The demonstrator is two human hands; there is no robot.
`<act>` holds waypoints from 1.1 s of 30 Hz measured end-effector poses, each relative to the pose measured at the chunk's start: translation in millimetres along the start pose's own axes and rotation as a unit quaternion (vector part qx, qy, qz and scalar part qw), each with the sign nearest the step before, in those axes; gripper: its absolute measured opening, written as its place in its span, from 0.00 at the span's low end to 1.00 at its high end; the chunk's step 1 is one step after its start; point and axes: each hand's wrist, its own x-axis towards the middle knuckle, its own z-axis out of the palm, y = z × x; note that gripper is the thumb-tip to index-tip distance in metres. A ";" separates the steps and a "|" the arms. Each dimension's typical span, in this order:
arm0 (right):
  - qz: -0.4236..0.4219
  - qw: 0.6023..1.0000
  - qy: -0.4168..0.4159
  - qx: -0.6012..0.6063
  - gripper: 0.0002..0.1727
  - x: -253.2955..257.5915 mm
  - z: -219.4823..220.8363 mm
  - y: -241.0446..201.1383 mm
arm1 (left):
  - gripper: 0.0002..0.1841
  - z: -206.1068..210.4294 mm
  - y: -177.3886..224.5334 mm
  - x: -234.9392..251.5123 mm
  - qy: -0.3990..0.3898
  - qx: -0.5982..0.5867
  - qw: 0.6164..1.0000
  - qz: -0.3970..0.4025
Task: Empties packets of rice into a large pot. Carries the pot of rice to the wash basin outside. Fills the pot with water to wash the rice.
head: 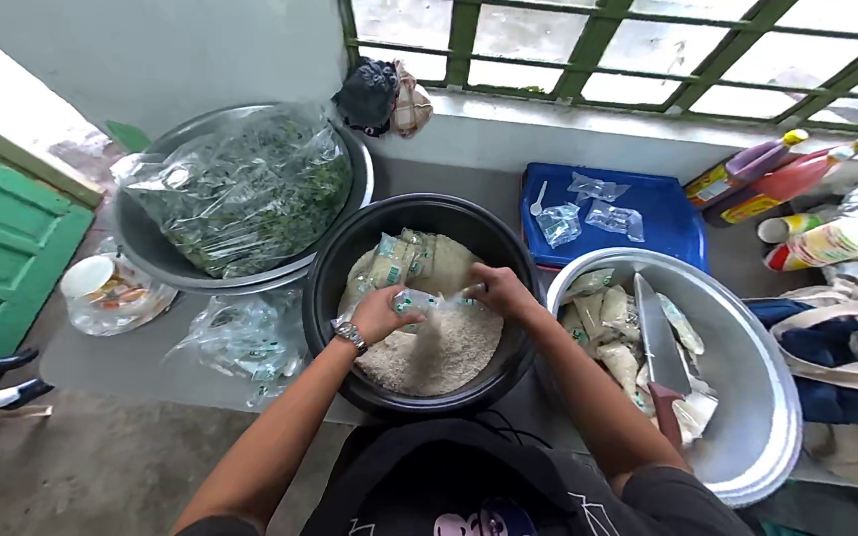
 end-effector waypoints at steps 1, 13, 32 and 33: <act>-0.027 0.998 0.047 0.012 0.13 -3.1 -1.3 -3.7 | 0.27 -3.8 7.4 -0.5 0.009 0.006 1.000 0.002; 0.050 0.988 -0.097 0.109 0.36 -11.0 1.2 -10.5 | 0.26 -23.9 51.8 -1.7 0.042 0.142 0.988 0.053; 0.003 0.990 0.013 0.140 0.60 -12.4 -5.4 1.9 | 0.20 -22.6 54.2 -7.8 0.115 0.120 0.980 0.107; -0.027 0.989 -0.008 0.145 0.54 -11.6 3.8 -8.7 | 0.20 -17.0 54.4 -5.5 0.099 0.109 0.982 0.122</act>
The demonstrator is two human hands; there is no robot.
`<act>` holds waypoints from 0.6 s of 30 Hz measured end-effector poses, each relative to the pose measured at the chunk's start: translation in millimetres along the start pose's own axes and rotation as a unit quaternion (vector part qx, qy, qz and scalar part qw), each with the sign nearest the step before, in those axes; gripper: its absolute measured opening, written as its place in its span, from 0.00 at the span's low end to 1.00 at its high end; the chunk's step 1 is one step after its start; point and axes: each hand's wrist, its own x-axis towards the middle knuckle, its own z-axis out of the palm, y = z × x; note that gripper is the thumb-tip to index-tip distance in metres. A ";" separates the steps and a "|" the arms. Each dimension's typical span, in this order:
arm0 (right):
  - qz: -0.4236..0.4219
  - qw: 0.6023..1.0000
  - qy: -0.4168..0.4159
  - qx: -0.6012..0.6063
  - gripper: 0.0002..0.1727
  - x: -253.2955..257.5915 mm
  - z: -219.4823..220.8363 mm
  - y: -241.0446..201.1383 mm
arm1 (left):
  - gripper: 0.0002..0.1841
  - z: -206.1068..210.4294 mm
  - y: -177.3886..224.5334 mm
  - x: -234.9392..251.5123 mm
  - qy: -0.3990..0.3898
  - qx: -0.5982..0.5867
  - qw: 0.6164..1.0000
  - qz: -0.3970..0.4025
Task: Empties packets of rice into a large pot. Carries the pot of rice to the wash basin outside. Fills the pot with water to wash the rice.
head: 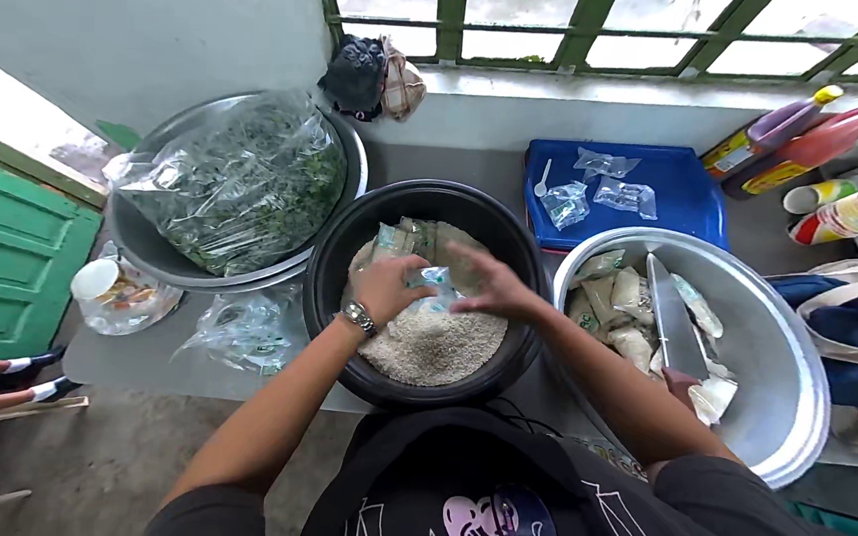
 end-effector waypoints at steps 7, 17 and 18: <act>0.032 0.981 0.189 -0.006 0.13 0.8 2.9 -1.8 | 0.33 7.5 -35.5 6.4 0.055 -0.174 0.978 -0.105; 0.206 0.807 0.429 0.349 0.20 11.5 -107.4 63.1 | 0.41 38.3 -115.2 92.0 -0.025 -0.059 0.933 -0.355; 0.201 0.773 0.461 0.386 0.24 13.4 -129.6 73.4 | 0.44 39.8 -113.3 97.9 -0.025 -0.046 0.930 -0.363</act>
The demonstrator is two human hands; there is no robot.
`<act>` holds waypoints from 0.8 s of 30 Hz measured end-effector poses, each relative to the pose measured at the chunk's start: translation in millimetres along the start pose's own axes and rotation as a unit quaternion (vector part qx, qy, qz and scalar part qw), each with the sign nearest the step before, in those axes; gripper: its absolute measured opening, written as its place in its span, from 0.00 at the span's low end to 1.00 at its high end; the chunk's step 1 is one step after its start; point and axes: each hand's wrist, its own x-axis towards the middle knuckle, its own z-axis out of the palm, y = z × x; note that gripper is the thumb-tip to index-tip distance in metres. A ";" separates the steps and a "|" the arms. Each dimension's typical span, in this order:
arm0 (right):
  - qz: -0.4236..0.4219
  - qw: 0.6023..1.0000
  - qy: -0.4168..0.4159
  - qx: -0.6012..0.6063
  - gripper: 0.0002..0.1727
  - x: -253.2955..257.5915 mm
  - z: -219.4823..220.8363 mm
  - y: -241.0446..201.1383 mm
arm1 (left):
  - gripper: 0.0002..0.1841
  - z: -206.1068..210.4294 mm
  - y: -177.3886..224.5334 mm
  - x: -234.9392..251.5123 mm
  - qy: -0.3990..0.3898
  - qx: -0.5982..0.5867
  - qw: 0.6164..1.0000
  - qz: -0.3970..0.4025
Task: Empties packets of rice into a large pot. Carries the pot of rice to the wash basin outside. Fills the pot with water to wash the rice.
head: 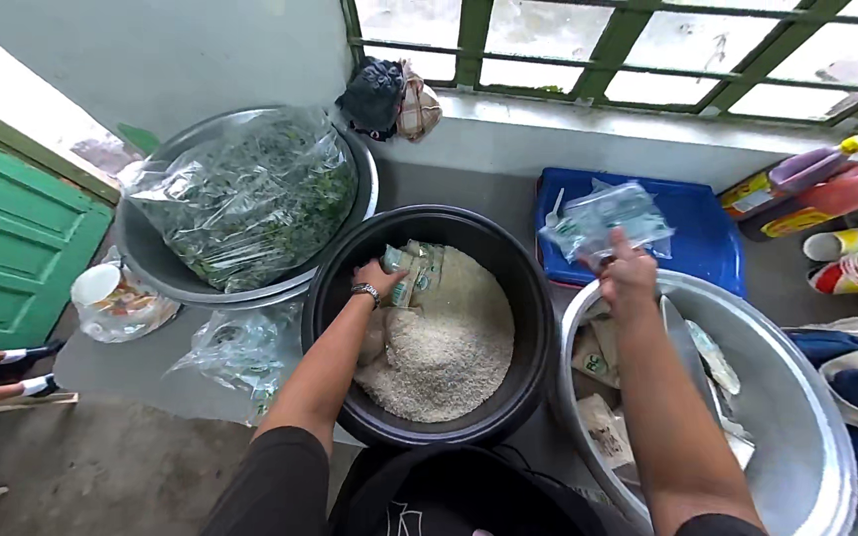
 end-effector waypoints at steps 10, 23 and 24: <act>-0.066 0.920 -0.257 -0.287 0.24 -46.9 59.8 66.1 | 0.22 25.9 1.9 -10.7 -0.034 0.015 0.978 0.204; -0.055 0.846 -0.441 -0.295 0.13 -112.4 134.8 60.3 | 0.26 -24.7 -25.5 -75.4 -0.146 -0.377 0.891 0.206; -0.030 0.861 -0.433 -0.267 0.14 -115.4 132.9 60.6 | 0.29 -16.1 -39.4 -74.1 -0.162 -0.448 0.857 0.198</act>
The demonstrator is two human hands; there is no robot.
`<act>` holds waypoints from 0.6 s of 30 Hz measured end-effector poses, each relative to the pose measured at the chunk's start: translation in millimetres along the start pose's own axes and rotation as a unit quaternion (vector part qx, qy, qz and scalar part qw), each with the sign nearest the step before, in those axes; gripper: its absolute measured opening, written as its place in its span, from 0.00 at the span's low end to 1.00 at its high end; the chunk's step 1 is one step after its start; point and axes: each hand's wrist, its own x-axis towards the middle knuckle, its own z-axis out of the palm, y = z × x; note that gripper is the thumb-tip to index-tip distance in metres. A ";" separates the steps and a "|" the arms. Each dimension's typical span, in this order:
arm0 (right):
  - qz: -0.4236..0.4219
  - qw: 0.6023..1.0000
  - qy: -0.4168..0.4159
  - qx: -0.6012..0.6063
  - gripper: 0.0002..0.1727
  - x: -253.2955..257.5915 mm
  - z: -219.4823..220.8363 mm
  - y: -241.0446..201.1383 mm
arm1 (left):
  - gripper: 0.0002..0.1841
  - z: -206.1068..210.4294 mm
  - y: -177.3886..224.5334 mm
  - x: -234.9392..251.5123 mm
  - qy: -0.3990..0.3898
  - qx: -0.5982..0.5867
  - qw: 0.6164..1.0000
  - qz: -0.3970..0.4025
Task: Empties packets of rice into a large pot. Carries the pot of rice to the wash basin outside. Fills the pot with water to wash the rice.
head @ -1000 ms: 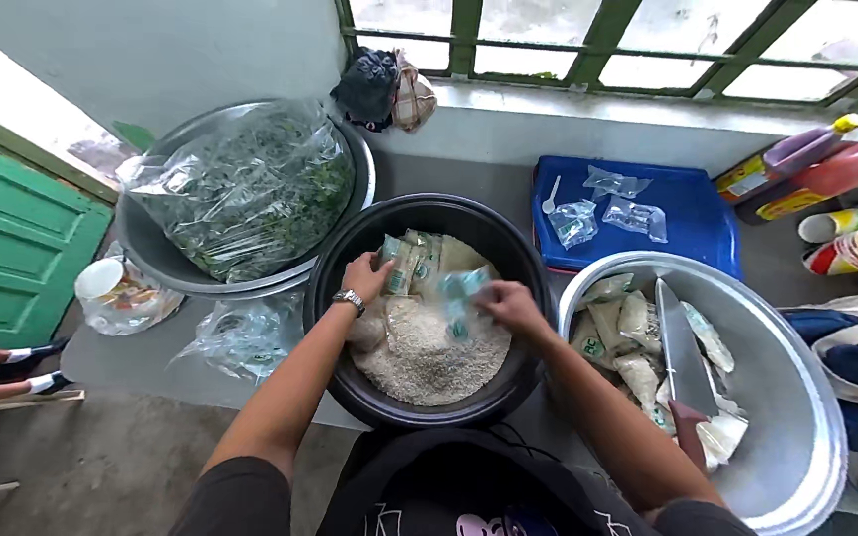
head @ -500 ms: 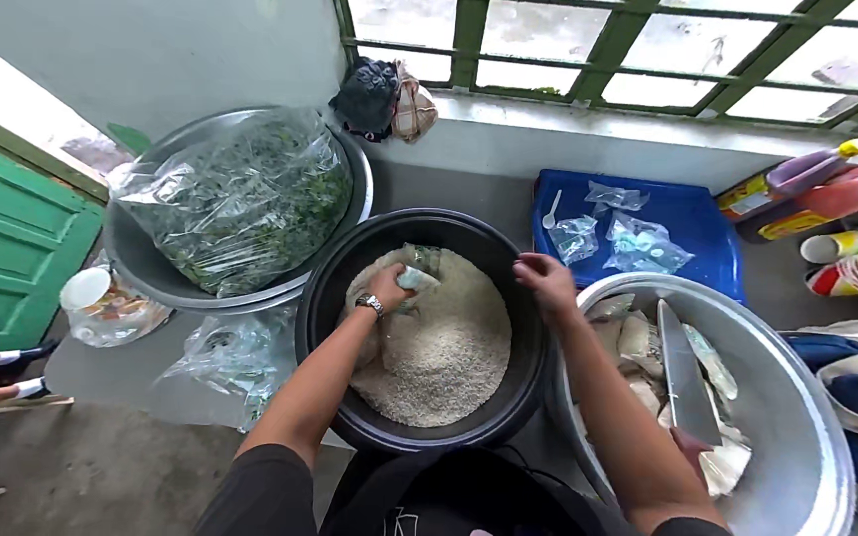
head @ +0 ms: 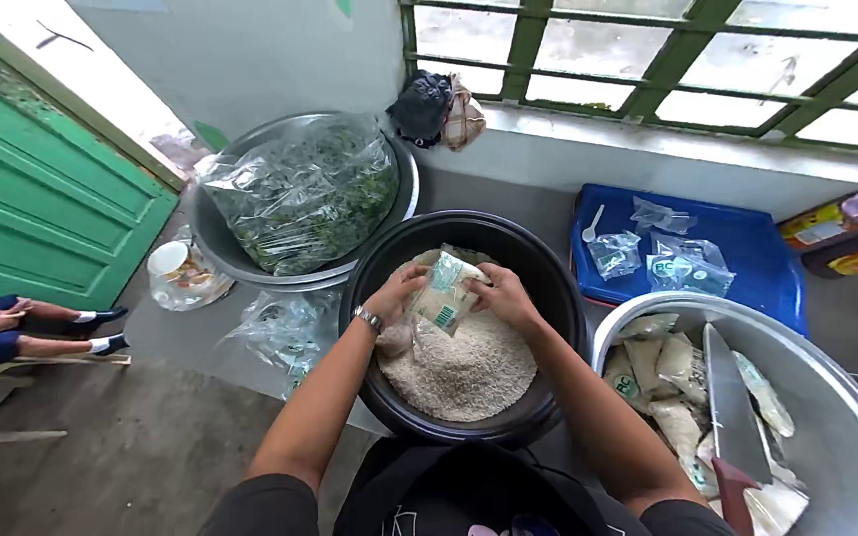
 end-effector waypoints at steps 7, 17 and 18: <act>0.052 0.991 0.042 0.113 0.19 -34.7 12.9 22.5 | 0.25 74.3 -19.3 -25.3 0.134 -0.265 0.952 -0.071; -0.025 0.866 -0.155 -0.475 0.22 -61.4 -35.4 34.8 | 0.42 43.5 -1.7 -24.9 0.013 0.101 0.995 0.012; -0.030 0.856 -0.156 -0.492 0.22 -61.9 -36.9 33.8 | 0.42 42.1 -0.4 -27.1 0.001 0.117 0.993 0.009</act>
